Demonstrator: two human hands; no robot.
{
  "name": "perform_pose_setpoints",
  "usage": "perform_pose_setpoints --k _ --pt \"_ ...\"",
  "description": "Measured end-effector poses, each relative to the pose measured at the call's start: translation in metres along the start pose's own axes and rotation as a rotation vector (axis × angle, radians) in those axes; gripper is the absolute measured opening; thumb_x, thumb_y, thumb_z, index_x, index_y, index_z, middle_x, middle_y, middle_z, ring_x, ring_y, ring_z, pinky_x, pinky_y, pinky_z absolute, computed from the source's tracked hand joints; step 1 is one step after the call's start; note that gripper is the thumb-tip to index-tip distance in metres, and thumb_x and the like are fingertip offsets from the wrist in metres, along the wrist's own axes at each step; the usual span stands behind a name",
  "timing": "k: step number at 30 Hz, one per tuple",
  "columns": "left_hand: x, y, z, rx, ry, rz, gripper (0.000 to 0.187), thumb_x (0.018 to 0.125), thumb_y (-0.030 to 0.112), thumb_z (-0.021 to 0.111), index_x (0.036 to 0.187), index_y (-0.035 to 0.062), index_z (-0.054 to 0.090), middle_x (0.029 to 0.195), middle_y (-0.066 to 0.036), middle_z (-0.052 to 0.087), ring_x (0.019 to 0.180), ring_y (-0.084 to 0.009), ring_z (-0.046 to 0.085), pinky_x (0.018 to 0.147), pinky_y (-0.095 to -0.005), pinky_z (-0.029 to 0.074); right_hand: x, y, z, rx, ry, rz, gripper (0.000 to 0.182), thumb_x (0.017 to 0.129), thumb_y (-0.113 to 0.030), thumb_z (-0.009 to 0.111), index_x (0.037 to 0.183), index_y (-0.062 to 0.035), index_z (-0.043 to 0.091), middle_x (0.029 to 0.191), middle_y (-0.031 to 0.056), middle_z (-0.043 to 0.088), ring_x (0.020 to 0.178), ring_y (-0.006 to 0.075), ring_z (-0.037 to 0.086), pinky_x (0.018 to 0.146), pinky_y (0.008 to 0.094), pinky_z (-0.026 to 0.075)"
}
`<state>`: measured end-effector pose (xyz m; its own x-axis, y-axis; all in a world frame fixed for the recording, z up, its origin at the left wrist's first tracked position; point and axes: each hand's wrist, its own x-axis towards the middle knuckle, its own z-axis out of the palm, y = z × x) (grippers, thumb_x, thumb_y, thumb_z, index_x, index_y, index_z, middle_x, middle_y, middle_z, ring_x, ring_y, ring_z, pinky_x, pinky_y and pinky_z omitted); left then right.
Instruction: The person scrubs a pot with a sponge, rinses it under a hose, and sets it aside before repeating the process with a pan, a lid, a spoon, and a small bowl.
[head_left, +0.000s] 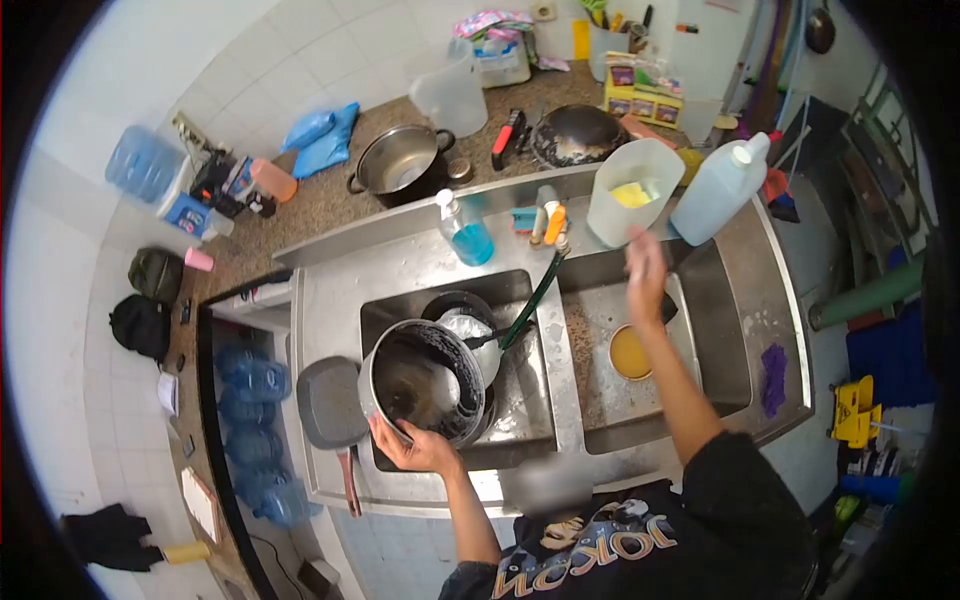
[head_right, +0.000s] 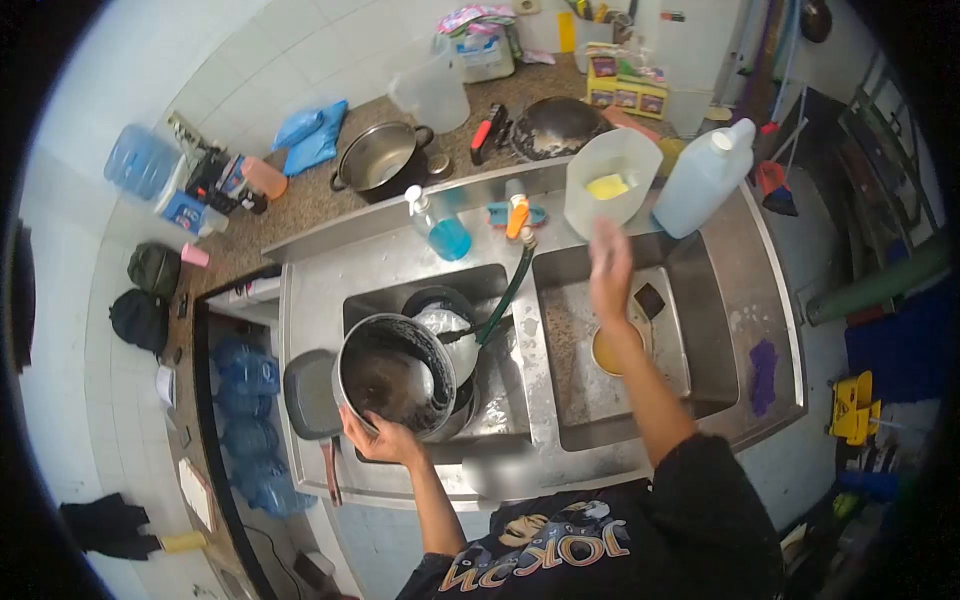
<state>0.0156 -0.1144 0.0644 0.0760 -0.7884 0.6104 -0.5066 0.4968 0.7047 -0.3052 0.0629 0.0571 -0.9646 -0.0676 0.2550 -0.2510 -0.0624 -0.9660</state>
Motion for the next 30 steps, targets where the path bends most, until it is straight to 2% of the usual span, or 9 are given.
perform_pose_setpoints --k 2,3,5,7,10,16,23,27,30 --pt "0.003 -0.005 -0.001 0.019 -0.002 0.023 0.035 0.085 -0.009 0.054 0.120 -0.0053 0.061 0.124 -0.018 0.057 0.121 -0.0331 0.052 0.103 -0.0410 0.039 -0.073 0.036 0.010 0.207 -0.425 0.280 0.027 0.096 -0.022 0.050 0.116 -0.0056 0.057 0.113 0.0035 0.062 0.089 0.0109 0.058 0.067 0.0266 0.048" --pt "0.005 -0.008 -0.002 0.010 -0.004 0.055 0.034 0.086 -0.007 0.054 0.119 -0.0047 0.062 0.123 -0.017 0.057 0.124 -0.0343 0.050 0.104 -0.0421 0.038 -0.099 0.035 0.026 0.150 -0.524 0.699 0.031 0.096 -0.025 0.051 0.121 -0.0070 0.054 0.113 0.0053 0.061 0.089 0.0128 0.058 0.068 0.0290 0.050" --pt "0.009 -0.013 -0.005 0.040 -0.011 0.081 0.034 0.086 -0.007 0.053 0.118 -0.0039 0.062 0.122 -0.017 0.057 0.124 -0.0354 0.049 0.104 -0.0430 0.038 -0.142 0.068 0.048 0.075 -0.738 0.907 0.053 0.094 -0.025 0.056 0.140 -0.0089 0.037 0.134 0.0133 0.049 0.098 0.0202 0.058 0.073 0.0321 0.052" --pt "0.012 -0.016 -0.007 0.040 0.009 0.057 0.035 0.085 -0.008 0.053 0.118 -0.0036 0.062 0.122 -0.017 0.057 0.125 -0.0348 0.049 0.104 -0.0428 0.038 -0.161 0.102 0.076 0.216 -0.605 1.205 0.067 0.092 -0.024 0.059 0.147 -0.0127 0.023 0.140 0.0140 0.040 0.104 0.0247 0.056 0.075 0.0360 0.052" --pt "0.011 -0.023 -0.014 0.068 0.014 0.019 0.036 0.085 -0.008 0.055 0.121 -0.0039 0.061 0.122 -0.017 0.057 0.119 -0.0319 0.052 0.102 -0.0405 0.040 -0.157 0.147 0.115 0.227 -0.411 1.032 0.066 0.090 -0.021 0.060 0.145 -0.0143 0.023 0.105 0.0040 0.050 0.087 0.0182 0.052 0.068 0.0344 0.050" --pt "0.000 -0.048 -0.022 0.028 -0.006 -0.123 0.038 0.084 -0.008 0.055 0.120 -0.0026 0.062 0.122 -0.017 0.056 0.122 -0.0338 0.049 0.103 -0.0427 0.037 -0.151 0.150 0.124 0.063 -0.489 0.951 0.035 0.097 -0.025 0.055 0.126 -0.0114 0.042 0.114 0.0073 0.054 0.093 0.0192 0.057 0.072 0.0326 0.050" --pt "-0.019 -0.046 -0.020 -0.136 -0.051 -0.351 0.039 0.083 -0.008 0.054 0.121 -0.0028 0.061 0.122 -0.016 0.054 0.121 -0.0305 0.048 0.104 -0.0399 0.035 -0.169 0.063 0.112 0.287 -0.536 0.963 0.022 0.100 -0.023 0.049 0.117 -0.0086 0.049 0.105 0.0069 0.058 0.090 0.0184 0.059 0.069 0.0313 0.051" --pt "-0.035 -0.037 -0.022 -0.202 -0.141 -0.425 0.038 0.083 -0.011 0.055 0.120 -0.0043 0.060 0.123 -0.014 0.053 0.117 -0.0273 0.051 0.102 -0.0370 0.038 -0.158 0.028 0.114 0.402 -0.551 0.913 0.022 0.100 -0.025 0.051 0.113 -0.0077 0.054 0.101 0.0061 0.060 0.091 0.0173 0.057 0.077 0.0320 0.047" --pt "-0.046 -0.033 -0.021 -0.431 -0.189 -0.683 0.038 0.084 -0.013 0.054 0.120 -0.0042 0.060 0.121 -0.011 0.056 0.109 -0.0210 0.056 0.095 -0.0319 0.043 -0.149 0.018 0.103 0.412 -0.580 0.865 0.021 0.099 -0.025 0.052 0.110 -0.0066 0.055 0.100 0.0046 0.061 0.091 0.0161 0.057 0.078 0.0324 0.047"
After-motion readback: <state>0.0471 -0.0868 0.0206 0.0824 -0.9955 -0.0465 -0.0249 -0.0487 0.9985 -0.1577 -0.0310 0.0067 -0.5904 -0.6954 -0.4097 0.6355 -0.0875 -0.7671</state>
